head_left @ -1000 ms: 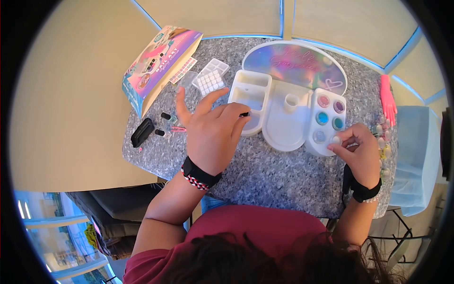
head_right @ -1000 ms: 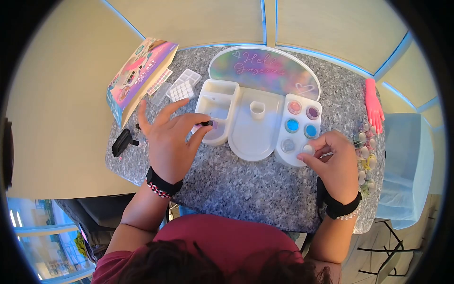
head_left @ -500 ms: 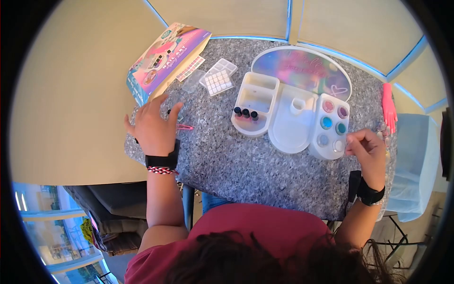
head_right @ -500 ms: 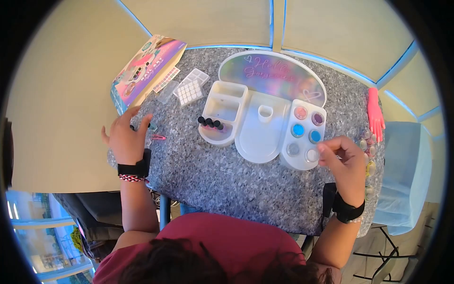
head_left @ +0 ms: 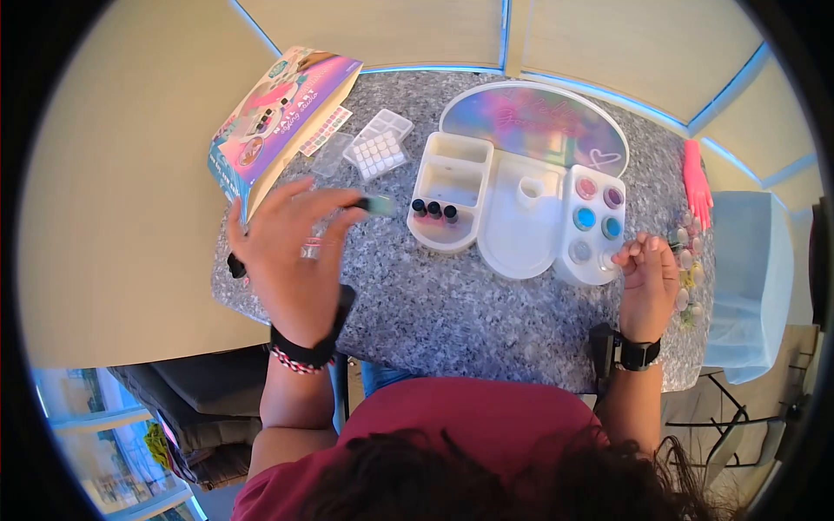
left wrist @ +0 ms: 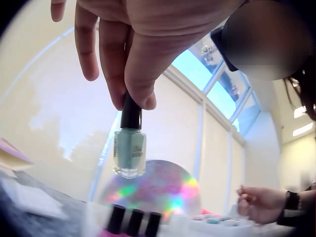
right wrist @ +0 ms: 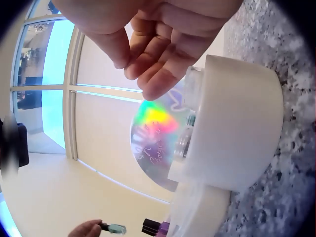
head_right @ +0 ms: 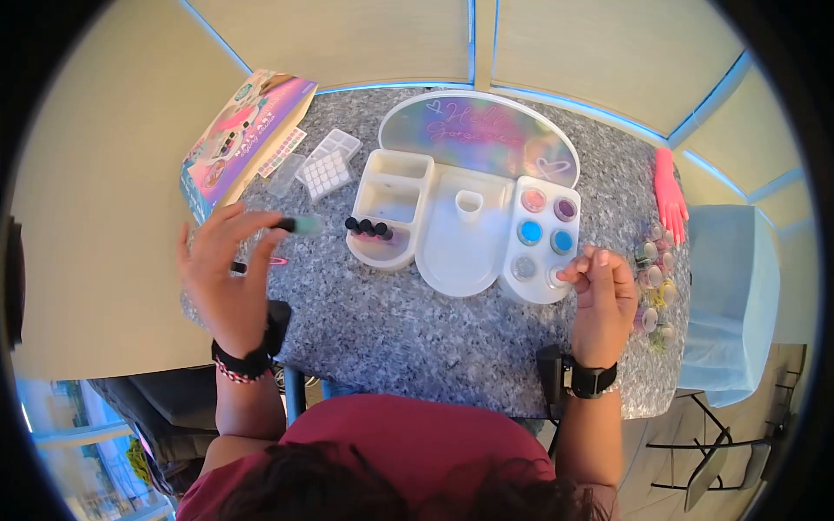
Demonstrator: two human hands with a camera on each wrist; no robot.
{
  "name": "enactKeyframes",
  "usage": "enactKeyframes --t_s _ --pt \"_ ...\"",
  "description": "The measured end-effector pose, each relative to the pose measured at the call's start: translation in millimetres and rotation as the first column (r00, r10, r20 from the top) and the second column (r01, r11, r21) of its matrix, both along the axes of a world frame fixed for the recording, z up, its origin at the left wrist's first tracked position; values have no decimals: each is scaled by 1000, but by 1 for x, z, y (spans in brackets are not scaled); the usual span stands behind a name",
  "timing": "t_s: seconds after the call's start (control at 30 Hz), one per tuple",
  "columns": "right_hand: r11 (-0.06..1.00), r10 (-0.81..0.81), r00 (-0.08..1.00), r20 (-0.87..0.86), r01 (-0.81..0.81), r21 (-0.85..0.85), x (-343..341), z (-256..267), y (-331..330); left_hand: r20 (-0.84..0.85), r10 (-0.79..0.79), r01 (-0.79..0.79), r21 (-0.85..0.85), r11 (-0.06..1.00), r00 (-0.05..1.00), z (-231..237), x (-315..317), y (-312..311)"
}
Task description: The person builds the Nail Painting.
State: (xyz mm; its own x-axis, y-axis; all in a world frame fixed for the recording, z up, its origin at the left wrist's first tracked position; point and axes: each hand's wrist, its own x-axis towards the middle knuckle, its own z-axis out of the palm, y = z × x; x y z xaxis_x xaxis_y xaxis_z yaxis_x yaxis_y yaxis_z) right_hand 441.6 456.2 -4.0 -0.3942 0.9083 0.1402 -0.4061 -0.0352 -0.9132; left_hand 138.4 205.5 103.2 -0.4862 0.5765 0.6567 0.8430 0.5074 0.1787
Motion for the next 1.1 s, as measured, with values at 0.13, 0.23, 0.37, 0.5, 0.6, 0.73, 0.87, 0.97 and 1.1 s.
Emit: enactKeyframes --t_s 0.13,0.23,0.37,0.5,0.6,0.73,0.87,0.97,1.1 --pt "998 -1 1000 30 -1 57 2 -7 3 54 -343 345 -25 938 938 -1 25 33" --pt "998 4 1000 28 -6 69 3 -8 4 59 -426 429 -66 901 903 -17 24 50" --pt "996 2 999 47 -6 91 4 -8 3 10 -427 425 -118 897 904 -30 20 60" --pt "995 19 999 40 -23 101 4 -8 3 -9 -432 427 -144 893 902 -37 18 65" --pt "995 13 999 52 -18 96 4 -8 2 -6 -439 433 -151 889 899 -42 17 67" --pt "994 -3 996 87 -7 113 5 -7 1 11 -397 394 -156 906 918 -38 24 62" --pt "992 -12 988 151 -7 124 7 -9 3 -49 -72 66 -119 991 996 -29 9 11" --pt "991 -32 985 167 10 131 10 -11 4 -70 184 -188 -51 981 980 -40 -23 -44" --pt "988 -12 988 155 -12 153 10 -11 3 -15 501 -490 -239 838 865 -63 -42 -85"
